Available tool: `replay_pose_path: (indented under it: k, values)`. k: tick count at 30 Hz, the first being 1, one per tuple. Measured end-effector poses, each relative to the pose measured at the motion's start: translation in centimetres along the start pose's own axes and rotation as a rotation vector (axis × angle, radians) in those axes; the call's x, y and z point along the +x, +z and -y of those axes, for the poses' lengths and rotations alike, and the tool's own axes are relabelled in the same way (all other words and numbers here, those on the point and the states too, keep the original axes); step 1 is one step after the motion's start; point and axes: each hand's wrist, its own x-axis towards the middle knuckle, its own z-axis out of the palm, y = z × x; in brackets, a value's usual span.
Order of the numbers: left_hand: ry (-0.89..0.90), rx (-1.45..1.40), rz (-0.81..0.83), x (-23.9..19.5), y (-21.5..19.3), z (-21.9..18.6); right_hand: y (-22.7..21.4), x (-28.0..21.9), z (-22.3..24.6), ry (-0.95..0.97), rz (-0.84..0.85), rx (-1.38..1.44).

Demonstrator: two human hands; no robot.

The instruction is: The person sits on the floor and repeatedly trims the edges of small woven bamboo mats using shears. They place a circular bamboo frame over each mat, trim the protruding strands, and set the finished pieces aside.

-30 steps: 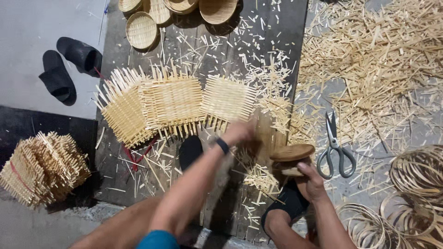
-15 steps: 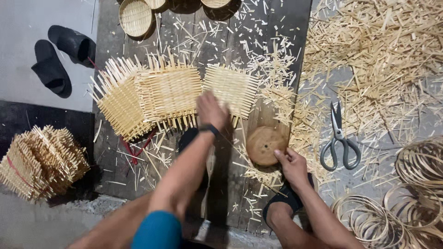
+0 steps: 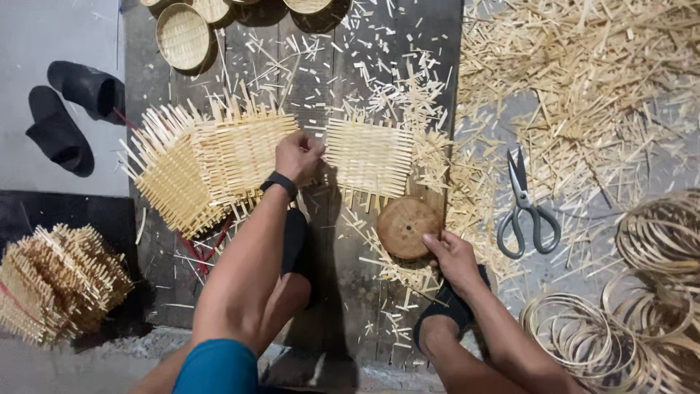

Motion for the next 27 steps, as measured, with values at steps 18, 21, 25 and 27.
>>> replay_pose_path:
  k: [18, 21, 25, 27]
  values:
    - [-0.065, -0.519, -0.072, -3.8, -1.1, -5.0, -0.3, -0.8, 0.9, 0.05, -0.027, 0.047]
    - [-0.185, -0.855, 0.085, -7.6, -1.7, -7.4, -1.7, -0.8, 1.8, -0.055, -0.057, 0.293]
    - [-0.395, -0.615, 0.503, -14.4, 2.0, -7.0, -3.1, -0.3, 2.1, -0.149, 0.119, 0.699]
    - [-0.369, -0.627, 0.509, -16.4, 4.2, -5.5, -3.1, 0.3, 1.7, -0.152, 0.08, 0.526]
